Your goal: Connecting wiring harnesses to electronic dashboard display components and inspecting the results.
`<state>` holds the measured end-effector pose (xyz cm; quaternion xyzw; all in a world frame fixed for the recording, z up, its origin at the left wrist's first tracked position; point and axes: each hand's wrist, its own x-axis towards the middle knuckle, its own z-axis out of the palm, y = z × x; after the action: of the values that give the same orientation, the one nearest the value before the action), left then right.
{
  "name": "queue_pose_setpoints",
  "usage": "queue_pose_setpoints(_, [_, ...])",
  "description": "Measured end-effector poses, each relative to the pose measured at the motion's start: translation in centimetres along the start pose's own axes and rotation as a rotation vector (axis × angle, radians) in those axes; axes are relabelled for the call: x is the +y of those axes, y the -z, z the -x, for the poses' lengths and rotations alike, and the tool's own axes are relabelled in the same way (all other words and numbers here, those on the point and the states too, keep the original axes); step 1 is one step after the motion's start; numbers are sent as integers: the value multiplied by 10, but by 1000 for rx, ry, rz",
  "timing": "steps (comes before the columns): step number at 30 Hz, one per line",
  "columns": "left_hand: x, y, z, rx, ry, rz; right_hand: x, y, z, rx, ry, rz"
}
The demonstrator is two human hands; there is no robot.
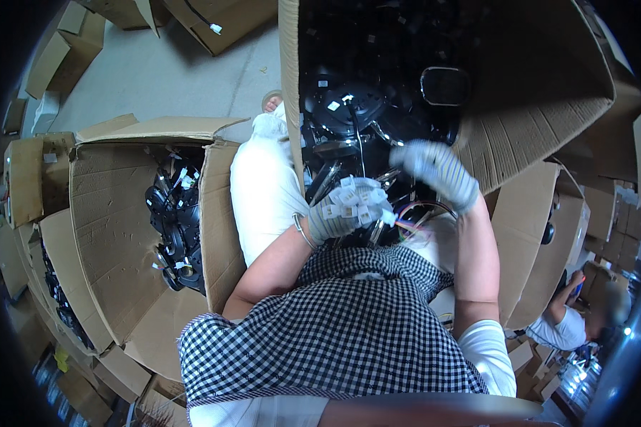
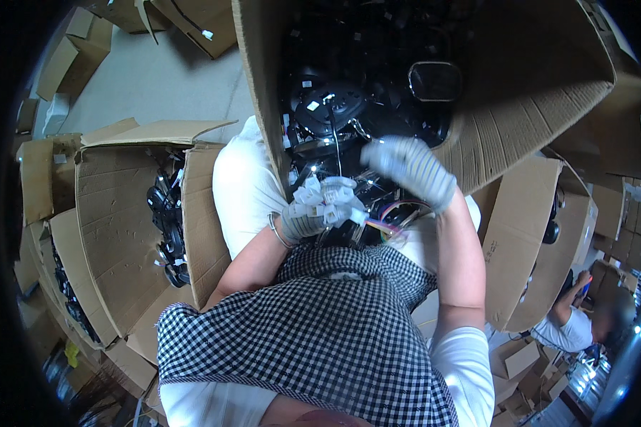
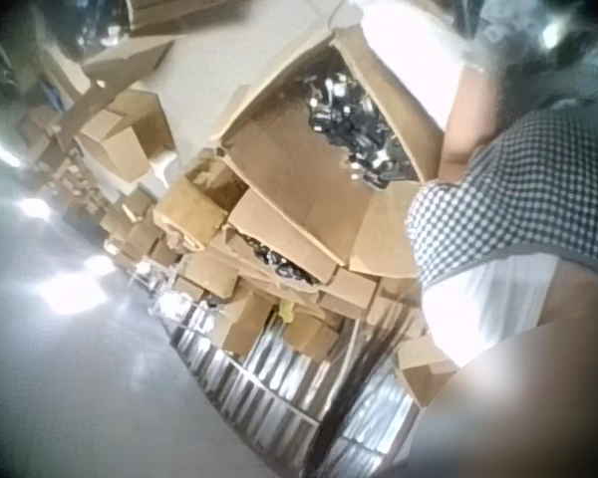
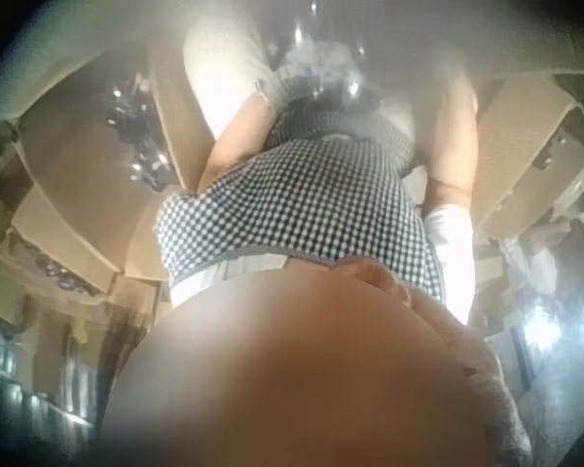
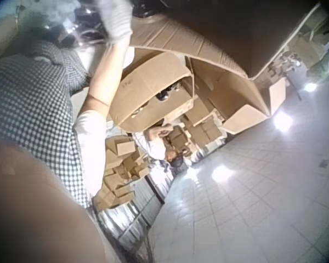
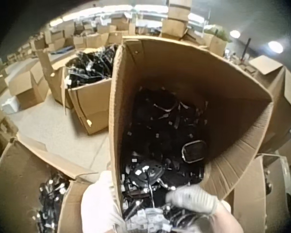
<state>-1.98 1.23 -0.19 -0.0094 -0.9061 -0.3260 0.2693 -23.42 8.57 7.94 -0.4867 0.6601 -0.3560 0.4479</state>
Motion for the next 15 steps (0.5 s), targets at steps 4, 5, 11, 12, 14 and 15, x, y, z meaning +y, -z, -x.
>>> queue_pose_setpoints(4, [-16,-18,6,-46,31,631,36,11,-92,329,-418,632])
queue_pose_setpoints(5, [-12,-20,11,-101,264,1054,43,2,-112,241,-549,595])
queue_pose_setpoints(11, [-14,-22,19,-38,-6,764,38,-57,-136,549,-91,72])
queue_pose_setpoints(12, [-11,-23,20,-135,128,954,17,-64,-122,691,118,396])
queue_pose_setpoints(14, [-3,-23,20,-264,447,1596,-9,-58,-91,704,485,900])
queue_pose_setpoints(15, [-3,-26,20,-266,444,1600,-17,-56,-74,617,578,1094])
